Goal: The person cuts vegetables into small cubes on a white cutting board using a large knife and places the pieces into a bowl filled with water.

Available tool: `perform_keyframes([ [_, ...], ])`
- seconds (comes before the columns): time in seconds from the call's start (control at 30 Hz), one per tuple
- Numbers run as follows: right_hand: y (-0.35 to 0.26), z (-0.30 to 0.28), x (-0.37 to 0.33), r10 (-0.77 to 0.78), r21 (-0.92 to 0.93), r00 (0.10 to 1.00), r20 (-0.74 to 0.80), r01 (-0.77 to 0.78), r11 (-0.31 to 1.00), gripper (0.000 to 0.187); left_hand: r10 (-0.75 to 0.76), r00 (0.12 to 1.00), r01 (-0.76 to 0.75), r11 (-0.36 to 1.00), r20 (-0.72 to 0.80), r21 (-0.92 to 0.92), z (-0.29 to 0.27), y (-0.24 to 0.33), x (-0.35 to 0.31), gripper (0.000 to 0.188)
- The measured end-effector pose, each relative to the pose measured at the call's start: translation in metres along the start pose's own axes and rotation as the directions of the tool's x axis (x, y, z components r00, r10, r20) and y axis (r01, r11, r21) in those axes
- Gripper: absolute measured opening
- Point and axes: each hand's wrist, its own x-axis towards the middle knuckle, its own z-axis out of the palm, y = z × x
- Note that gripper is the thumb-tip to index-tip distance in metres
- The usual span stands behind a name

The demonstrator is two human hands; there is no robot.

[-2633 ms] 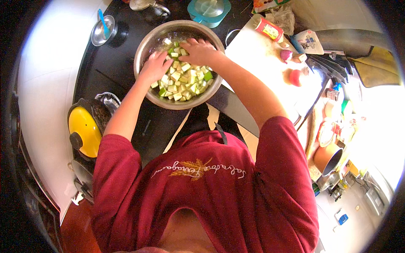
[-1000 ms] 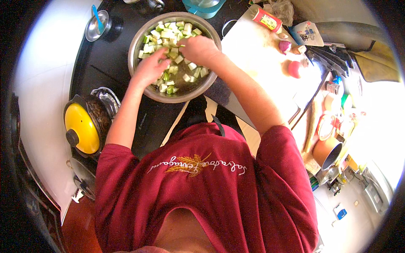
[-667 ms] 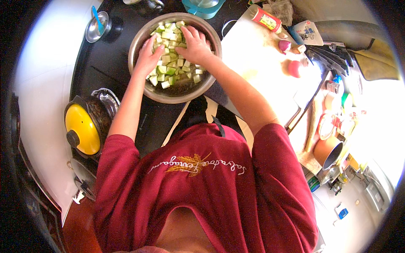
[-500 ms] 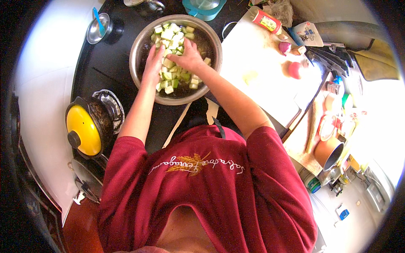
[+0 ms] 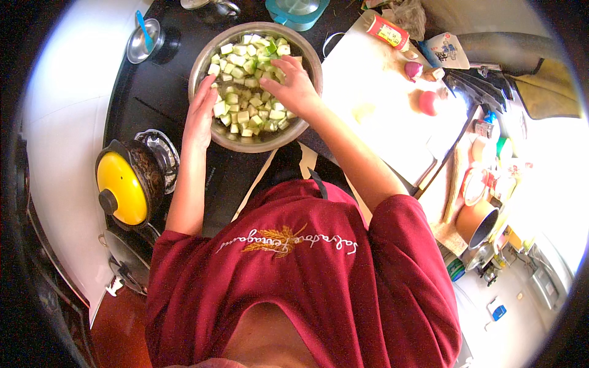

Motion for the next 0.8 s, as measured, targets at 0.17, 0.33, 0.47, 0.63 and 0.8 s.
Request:
perform_keyframes([
  [0.17,0.001,0.017,-0.017,0.310,0.276,0.948,-0.073,-0.279,0.920,0.081,0.011,0.992,-0.005,0.999,-0.122,0.047,0.009,-0.013,-0.005,0.068],
  [0.33,0.014,0.059,-0.008,0.534,0.742,0.844,0.047,-0.387,0.547,0.082,-0.205,0.971,0.168,0.950,-0.121,-0.262,0.048,-0.052,0.008,0.057],
  [0.47,0.009,0.069,-0.006,0.484,0.716,0.857,0.176,-0.449,0.535,0.055,-0.351,0.933,0.288,0.856,-0.075,-0.429,0.063,-0.041,0.004,0.052],
  [0.63,-0.014,0.040,0.003,0.140,0.083,0.988,0.072,-0.146,0.986,0.053,-0.216,0.974,0.178,0.912,-0.064,-0.369,0.053,-0.021,0.007,0.050],
  [0.8,-0.034,0.015,0.031,-0.148,-0.520,0.949,0.280,0.280,0.807,0.034,0.285,0.939,-0.337,0.643,0.193,0.688,0.030,0.018,0.019,0.045],
])
